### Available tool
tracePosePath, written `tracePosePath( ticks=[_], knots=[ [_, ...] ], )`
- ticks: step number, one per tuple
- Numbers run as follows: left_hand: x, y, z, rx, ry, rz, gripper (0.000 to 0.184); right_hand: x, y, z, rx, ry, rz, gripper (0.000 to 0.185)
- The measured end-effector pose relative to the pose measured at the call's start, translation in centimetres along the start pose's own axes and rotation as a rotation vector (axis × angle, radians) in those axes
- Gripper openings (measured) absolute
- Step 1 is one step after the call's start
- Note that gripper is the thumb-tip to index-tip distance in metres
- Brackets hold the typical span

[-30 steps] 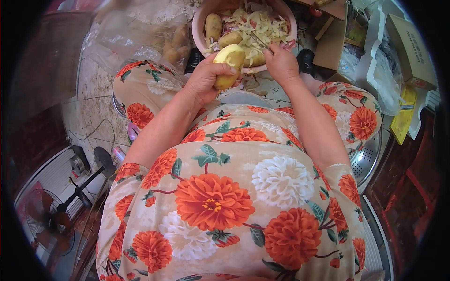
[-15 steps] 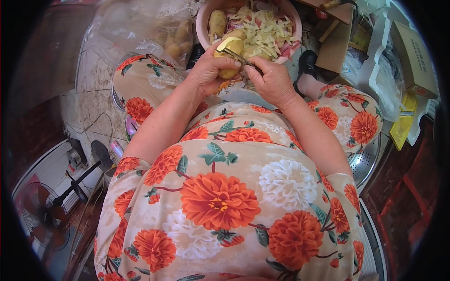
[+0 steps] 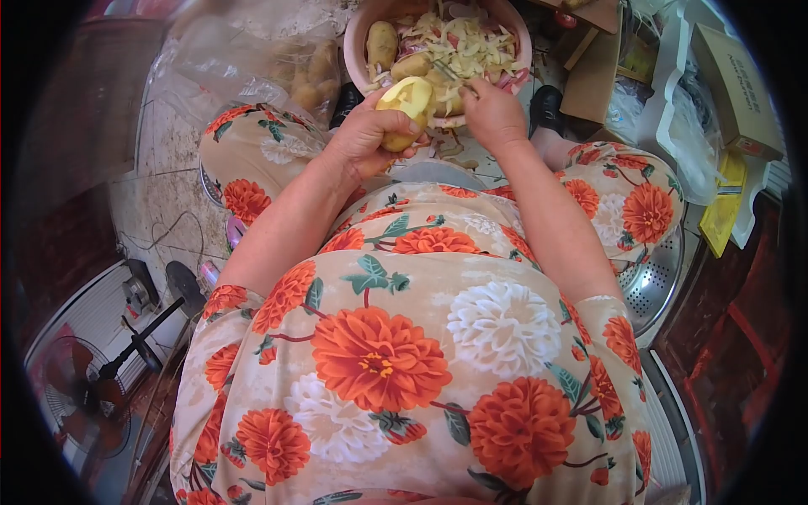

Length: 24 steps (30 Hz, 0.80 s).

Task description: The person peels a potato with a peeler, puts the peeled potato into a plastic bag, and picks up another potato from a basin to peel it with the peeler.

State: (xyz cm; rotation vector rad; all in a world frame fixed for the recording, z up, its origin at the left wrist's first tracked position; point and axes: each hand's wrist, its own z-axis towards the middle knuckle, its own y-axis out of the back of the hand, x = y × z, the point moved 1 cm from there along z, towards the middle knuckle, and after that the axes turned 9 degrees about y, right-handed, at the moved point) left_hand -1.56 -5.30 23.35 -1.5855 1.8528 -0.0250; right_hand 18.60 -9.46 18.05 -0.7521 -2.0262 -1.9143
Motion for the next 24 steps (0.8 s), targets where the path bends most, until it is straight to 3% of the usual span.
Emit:
tracePosePath(
  ticks=[3, 5, 8, 10, 14, 17, 20, 22, 24],
  knots=[
    [-0.1, 0.5, -0.4, 0.077, -0.006, 0.024, 0.065, -1.6, 1.0, 1.5, -0.131, -0.044, 0.042, 0.03],
    [-0.1, 0.1, -0.3, -0.045, -0.021, 0.047, 0.069, -0.4, 1.2, 1.4, -0.127, 0.031, 0.069, 0.032],
    [-0.5, -0.7, 0.1, -0.035, -0.066, 0.047, 0.072, 2.1, 1.9, -0.5, -0.131, 0.147, 0.239, 0.03],
    [-0.4, -0.3, 0.6, -0.024, -0.07, 0.043, 0.074, 3.5, 2.6, -1.9, 0.06, 0.258, 0.426, 0.027],
    [-0.4, 0.0, 0.7, -0.012, -0.101, 0.089, 0.08, 4.6, 2.5, -2.8, 0.131, 0.308, 0.509, 0.024],
    [0.2, 0.1, 1.0, -0.111, -0.059, 0.084, 0.082, 4.3, 2.1, -2.4, 0.131, 0.331, 0.381, 0.025],
    [0.2, 0.0, 0.9, -0.066, -0.012, 0.14, 0.084, 2.5, 1.7, -0.8, 0.075, 0.247, 0.11, 0.027],
    [0.0, -0.1, 0.6, -0.028, -0.018, 0.144, 0.084, -0.1, 1.1, 0.8, 0.035, -0.054, -0.074, 0.031],
    [-0.2, 0.4, 0.3, 0.0, -0.028, 0.134, 0.085, -0.4, 1.3, 1.2, 0.019, -0.044, -0.044, 0.032]
  ],
)
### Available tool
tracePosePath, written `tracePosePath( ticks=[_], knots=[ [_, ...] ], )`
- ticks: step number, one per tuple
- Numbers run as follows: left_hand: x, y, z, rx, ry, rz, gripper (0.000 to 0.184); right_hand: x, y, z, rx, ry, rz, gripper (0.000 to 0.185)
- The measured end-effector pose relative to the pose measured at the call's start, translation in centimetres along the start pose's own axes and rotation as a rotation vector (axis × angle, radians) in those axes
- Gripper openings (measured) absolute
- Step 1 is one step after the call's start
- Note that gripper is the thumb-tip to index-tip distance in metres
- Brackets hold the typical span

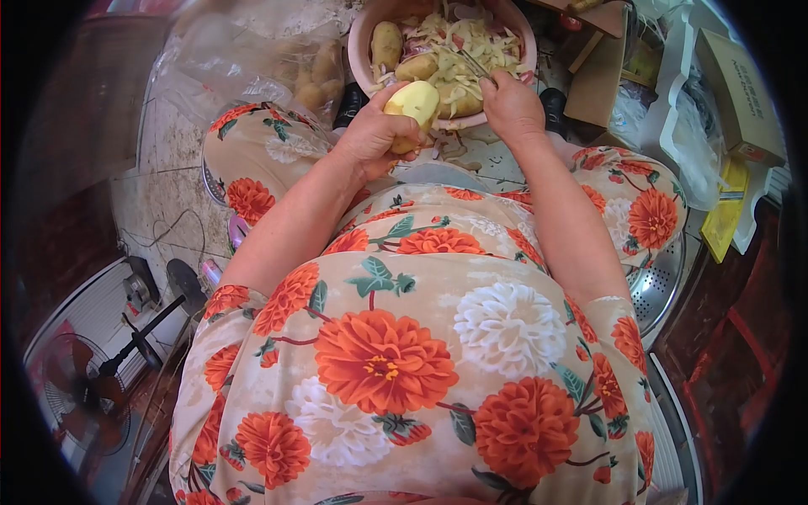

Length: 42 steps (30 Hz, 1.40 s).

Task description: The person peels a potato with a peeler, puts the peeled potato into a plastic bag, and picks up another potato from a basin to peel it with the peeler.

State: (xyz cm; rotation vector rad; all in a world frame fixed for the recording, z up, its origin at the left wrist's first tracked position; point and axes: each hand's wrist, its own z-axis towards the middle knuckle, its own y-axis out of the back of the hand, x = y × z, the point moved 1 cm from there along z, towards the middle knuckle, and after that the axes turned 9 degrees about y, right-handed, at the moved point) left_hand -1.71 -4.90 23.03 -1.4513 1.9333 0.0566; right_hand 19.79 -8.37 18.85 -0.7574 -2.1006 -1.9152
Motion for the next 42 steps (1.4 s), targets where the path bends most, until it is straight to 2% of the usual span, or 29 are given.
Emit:
tracePosePath(
  ticks=[3, 5, 7, 8, 10, 14, 18, 20, 23, 25, 28, 30, 32, 34, 37, 41, 42],
  knots=[
    [0.1, -0.2, 0.1, -0.056, 0.035, -0.046, 0.085, 0.6, 0.2, -0.7, 0.002, 0.027, 0.125, 0.034],
    [0.1, -0.6, 0.0, -0.097, 0.018, -0.099, 0.075, 1.5, 0.4, -1.7, 0.018, 0.049, 0.228, 0.035],
    [0.2, -0.1, 0.6, -0.098, 0.015, -0.111, 0.074, 2.8, 0.9, -2.7, 0.057, 0.217, 0.447, 0.033],
    [0.2, 0.1, 0.8, -0.098, 0.009, -0.119, 0.074, 3.2, 1.1, -3.2, 0.059, 0.218, 0.447, 0.033],
    [-0.1, -0.1, 0.4, -0.095, -0.013, -0.128, 0.073, 4.0, 1.3, -3.8, 0.225, 0.287, 0.614, 0.028],
    [-0.1, -0.3, 0.2, -0.088, -0.041, -0.084, 0.07, 4.2, 1.3, -4.1, 0.198, 0.29, 0.623, 0.024],
    [0.1, -0.4, 0.0, -0.052, -0.049, -0.099, 0.07, 3.8, 0.9, -3.8, 0.131, 0.355, 0.455, 0.022],
    [0.5, 0.1, 0.5, -0.072, 0.029, -0.167, 0.079, 3.8, 0.4, -3.6, 0.101, 0.346, 0.38, 0.023],
    [0.4, 0.1, 0.3, -0.059, 0.047, -0.088, 0.069, 2.1, -0.7, -2.3, 0.001, 0.297, 0.196, 0.025],
    [0.2, -0.1, -0.3, -0.011, 0.036, -0.076, 0.068, -0.5, -0.8, -0.6, -0.114, 0.103, 0.041, 0.027],
    [0.1, 0.3, -0.3, -0.002, -0.015, -0.112, 0.067, 0.2, 1.2, 0.0, -0.229, 0.006, 0.166, 0.027],
    [0.1, 0.0, 0.1, -0.034, -0.05, -0.145, 0.066, 0.6, 1.0, -0.8, -0.207, 0.095, 0.244, 0.027],
    [0.0, -0.3, 0.5, 0.053, -0.144, -0.217, 0.066, 1.3, 1.0, -1.9, -0.184, 0.182, 0.326, 0.027],
    [-0.5, -0.6, 0.2, 0.072, -0.158, -0.237, 0.066, 3.2, 1.6, -3.5, -0.04, 0.316, 0.533, 0.026],
    [-0.5, -0.1, 0.2, 0.092, -0.166, -0.254, 0.068, 3.9, 1.4, -4.6, 0.056, 0.365, 0.596, 0.024],
    [-0.2, -0.2, -0.3, 0.143, -0.083, -0.274, 0.071, 2.5, 0.7, -3.5, -0.037, 0.284, 0.485, 0.024],
    [-0.3, -0.6, -0.6, 0.145, -0.081, -0.27, 0.071, 1.1, -0.2, -2.7, -0.013, 0.203, 0.303, 0.025]
  ],
)
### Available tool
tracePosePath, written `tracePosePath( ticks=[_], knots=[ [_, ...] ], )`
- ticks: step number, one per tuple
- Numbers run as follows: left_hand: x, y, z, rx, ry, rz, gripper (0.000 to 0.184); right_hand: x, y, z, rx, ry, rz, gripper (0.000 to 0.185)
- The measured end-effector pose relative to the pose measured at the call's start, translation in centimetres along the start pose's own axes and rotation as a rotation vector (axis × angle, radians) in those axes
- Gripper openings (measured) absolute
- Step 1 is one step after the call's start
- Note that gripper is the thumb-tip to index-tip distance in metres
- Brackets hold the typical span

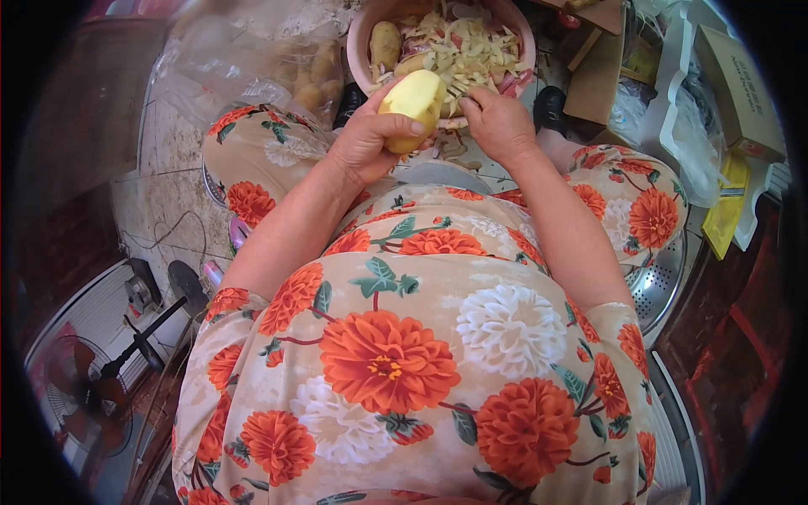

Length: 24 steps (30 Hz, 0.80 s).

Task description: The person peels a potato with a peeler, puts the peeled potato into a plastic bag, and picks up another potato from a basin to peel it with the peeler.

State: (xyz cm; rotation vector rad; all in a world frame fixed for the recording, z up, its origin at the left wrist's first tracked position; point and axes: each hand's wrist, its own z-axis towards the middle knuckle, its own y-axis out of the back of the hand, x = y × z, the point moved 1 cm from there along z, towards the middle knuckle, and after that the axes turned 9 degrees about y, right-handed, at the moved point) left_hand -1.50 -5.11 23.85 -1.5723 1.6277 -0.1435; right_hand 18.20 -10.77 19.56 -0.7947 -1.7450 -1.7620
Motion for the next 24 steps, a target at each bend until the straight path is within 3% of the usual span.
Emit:
tracePosePath(
  ticks=[2, 4, 7, 11, 13, 18, 21, 23, 24],
  knots=[
    [-0.2, -0.8, -0.4, 0.117, -0.053, 0.077, 0.073, -1.1, -0.3, 0.5, 0.021, -0.091, -0.18, 0.025],
    [-0.4, -0.2, -0.3, 0.059, -0.062, 0.038, 0.074, -0.5, -0.2, 1.4, -0.237, -0.088, -0.044, 0.028],
    [0.2, 0.4, 0.1, -0.022, -0.061, 0.023, 0.075, 0.0, 1.0, 1.4, -0.314, -0.057, 0.098, 0.027],
    [0.2, 0.5, 1.0, -0.089, -0.093, 0.015, 0.072, 2.4, 1.1, 0.0, -0.211, 0.074, 0.093, 0.023],
    [-0.2, 0.3, 1.0, -0.078, -0.112, -0.001, 0.073, 3.5, 0.5, -0.9, -0.031, 0.213, 0.196, 0.019],
    [0.1, 1.0, 0.9, -0.033, -0.057, -0.041, 0.075, 4.0, 0.2, -1.1, -0.034, 0.221, 0.14, 0.018],
    [0.2, 0.6, 0.7, -0.117, 0.003, -0.001, 0.075, 1.5, -0.3, 0.2, -0.073, 0.194, 0.005, 0.022],
    [0.5, 0.0, 0.0, 0.011, 0.024, 0.01, 0.075, -2.5, -0.3, 1.5, -0.038, -0.173, -0.157, 0.028],
    [0.4, -0.1, -0.2, 0.074, 0.037, 0.017, 0.075, -2.3, -0.1, 1.7, -0.048, -0.177, -0.152, 0.028]
  ],
)
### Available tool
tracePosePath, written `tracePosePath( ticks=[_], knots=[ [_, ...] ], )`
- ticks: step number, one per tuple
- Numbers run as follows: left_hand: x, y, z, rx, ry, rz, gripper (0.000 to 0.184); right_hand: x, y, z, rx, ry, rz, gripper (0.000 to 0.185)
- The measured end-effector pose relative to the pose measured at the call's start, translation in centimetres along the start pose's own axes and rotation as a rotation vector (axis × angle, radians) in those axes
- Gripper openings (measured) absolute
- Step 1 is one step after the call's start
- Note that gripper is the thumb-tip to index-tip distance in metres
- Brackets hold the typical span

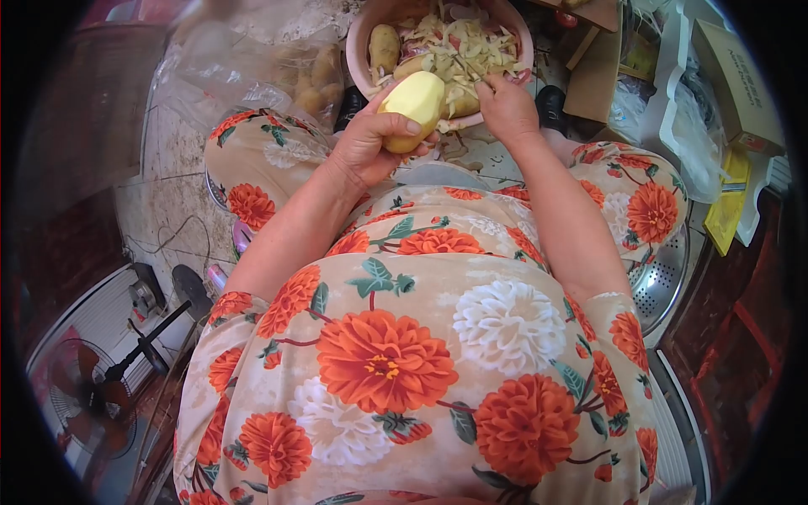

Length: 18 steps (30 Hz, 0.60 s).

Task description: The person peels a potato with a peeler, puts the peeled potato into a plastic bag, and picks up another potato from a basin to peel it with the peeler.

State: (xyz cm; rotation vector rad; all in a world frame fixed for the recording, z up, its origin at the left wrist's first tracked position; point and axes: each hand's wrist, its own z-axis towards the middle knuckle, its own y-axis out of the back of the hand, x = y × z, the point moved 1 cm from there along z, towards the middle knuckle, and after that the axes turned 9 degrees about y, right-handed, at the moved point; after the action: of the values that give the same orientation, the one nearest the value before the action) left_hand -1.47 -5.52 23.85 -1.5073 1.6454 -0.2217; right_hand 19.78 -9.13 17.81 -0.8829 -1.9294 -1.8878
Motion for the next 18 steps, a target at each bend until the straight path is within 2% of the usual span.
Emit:
tracePosePath(
  ticks=[2, 6, 8, 12, 15, 17, 18],
  knots=[
    [-0.4, 0.5, 0.0, -0.026, -0.02, -0.025, 0.073, 0.5, 0.5, 0.8, -0.114, 0.071, 0.07, 0.032],
    [-0.2, 1.1, 1.0, -0.042, -0.048, -0.078, 0.066, 2.8, 1.6, -1.2, -0.123, 0.132, 0.144, 0.031],
    [-0.4, 1.2, 1.3, -0.059, -0.038, -0.105, 0.063, 4.0, 2.0, -2.4, -0.044, 0.228, 0.256, 0.028],
    [-0.3, 0.9, 1.0, -0.101, -0.059, -0.12, 0.06, 5.5, 2.0, -3.8, 0.061, 0.324, 0.258, 0.021],
    [-0.1, 1.8, 1.0, -0.04, 0.032, -0.156, 0.061, 3.9, 1.3, -2.4, 0.008, 0.299, 0.187, 0.024],
    [0.1, 0.8, 0.4, 0.016, 0.03, -0.112, 0.062, 0.7, 0.6, -0.2, -0.023, -0.024, -0.01, 0.026],
    [-0.1, 0.5, 0.1, 0.064, 0.025, -0.072, 0.063, 0.8, 0.9, -0.1, -0.029, -0.024, -0.009, 0.026]
  ],
)
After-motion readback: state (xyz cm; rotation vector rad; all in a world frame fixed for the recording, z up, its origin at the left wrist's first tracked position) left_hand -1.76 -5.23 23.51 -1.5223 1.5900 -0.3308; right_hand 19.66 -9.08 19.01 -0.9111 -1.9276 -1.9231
